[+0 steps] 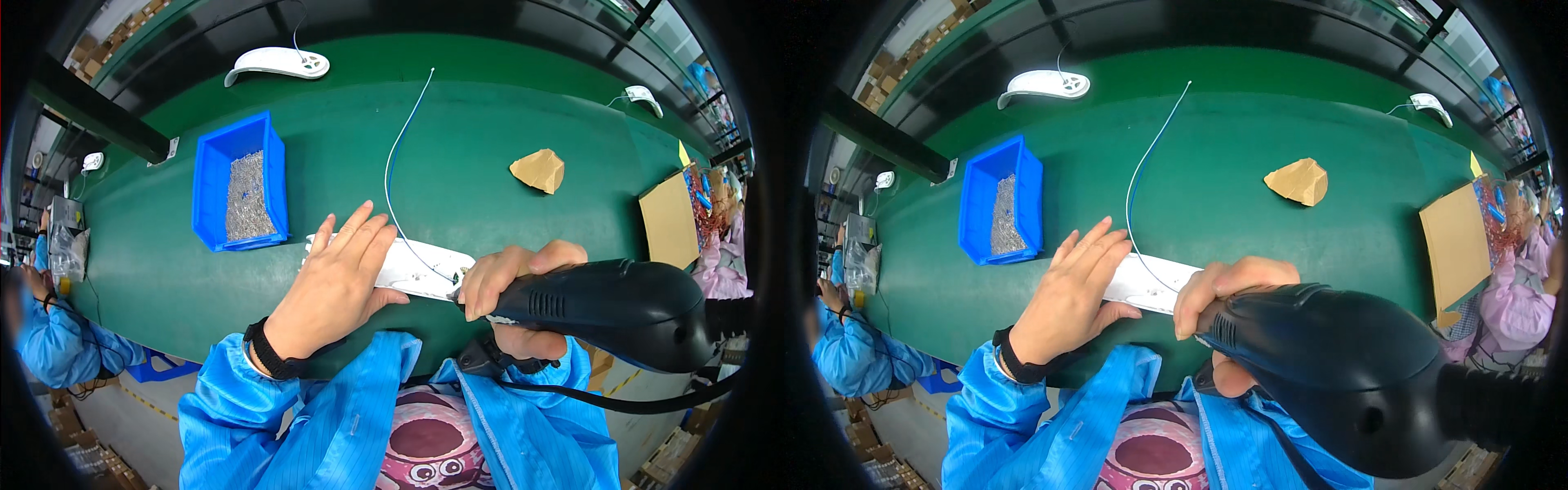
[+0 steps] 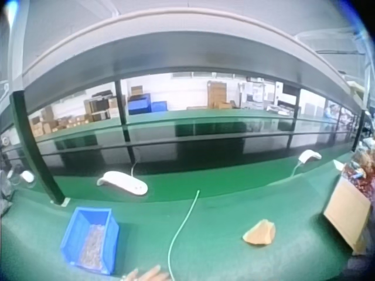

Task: Assemble white plastic housings using an electric screwdriver and screws at a manufacturing workbench.

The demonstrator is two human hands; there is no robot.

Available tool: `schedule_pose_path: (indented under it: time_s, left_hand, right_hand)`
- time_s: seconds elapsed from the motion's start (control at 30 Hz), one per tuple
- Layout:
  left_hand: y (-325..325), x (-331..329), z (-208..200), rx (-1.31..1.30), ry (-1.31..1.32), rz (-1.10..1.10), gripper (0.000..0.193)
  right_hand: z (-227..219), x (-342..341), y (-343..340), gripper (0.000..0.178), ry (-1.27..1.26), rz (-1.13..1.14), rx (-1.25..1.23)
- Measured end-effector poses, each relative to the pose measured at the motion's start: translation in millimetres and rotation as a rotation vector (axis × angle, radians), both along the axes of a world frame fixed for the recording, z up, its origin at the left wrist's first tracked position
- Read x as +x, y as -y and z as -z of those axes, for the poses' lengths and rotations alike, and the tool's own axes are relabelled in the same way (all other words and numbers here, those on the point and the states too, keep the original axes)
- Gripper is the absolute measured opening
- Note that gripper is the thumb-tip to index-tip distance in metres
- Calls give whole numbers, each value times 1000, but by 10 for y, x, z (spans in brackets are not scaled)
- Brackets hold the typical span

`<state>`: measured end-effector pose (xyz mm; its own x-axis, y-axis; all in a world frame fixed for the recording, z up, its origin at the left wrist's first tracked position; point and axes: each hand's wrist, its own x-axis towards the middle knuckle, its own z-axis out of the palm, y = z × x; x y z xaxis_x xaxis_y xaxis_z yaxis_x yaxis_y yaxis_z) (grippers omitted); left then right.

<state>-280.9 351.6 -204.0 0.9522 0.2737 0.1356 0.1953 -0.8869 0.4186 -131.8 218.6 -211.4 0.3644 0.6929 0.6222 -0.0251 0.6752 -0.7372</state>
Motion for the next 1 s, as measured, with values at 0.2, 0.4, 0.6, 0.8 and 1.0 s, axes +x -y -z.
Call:
schedule_pose_path:
  time_s: [0.2, 0.4, 0.6, 0.8, 1.0]
  left_hand:
    - [58, 33, -20, 37, -24, -8, 68]
    - [-4, 110, -66, -31, -95, 63, 63]
    - [-543, 765, -654, 228, 90, 64, 63]
    - [-1495, 2353, -401, 86, -62, -103, 64]
    - [-1671, 2874, -186, 97, -295, -50, 108]
  right_hand:
    - [2, 93, 88, 66, 57, -9, -54]
    - [-240, 104, 116, 68, -74, 117, -63]
    - [-613, 383, 304, 65, -126, 147, 155]
    - [-519, 496, 284, 64, -180, 42, 70]
    - [-444, 660, 316, 63, -155, 39, 8]
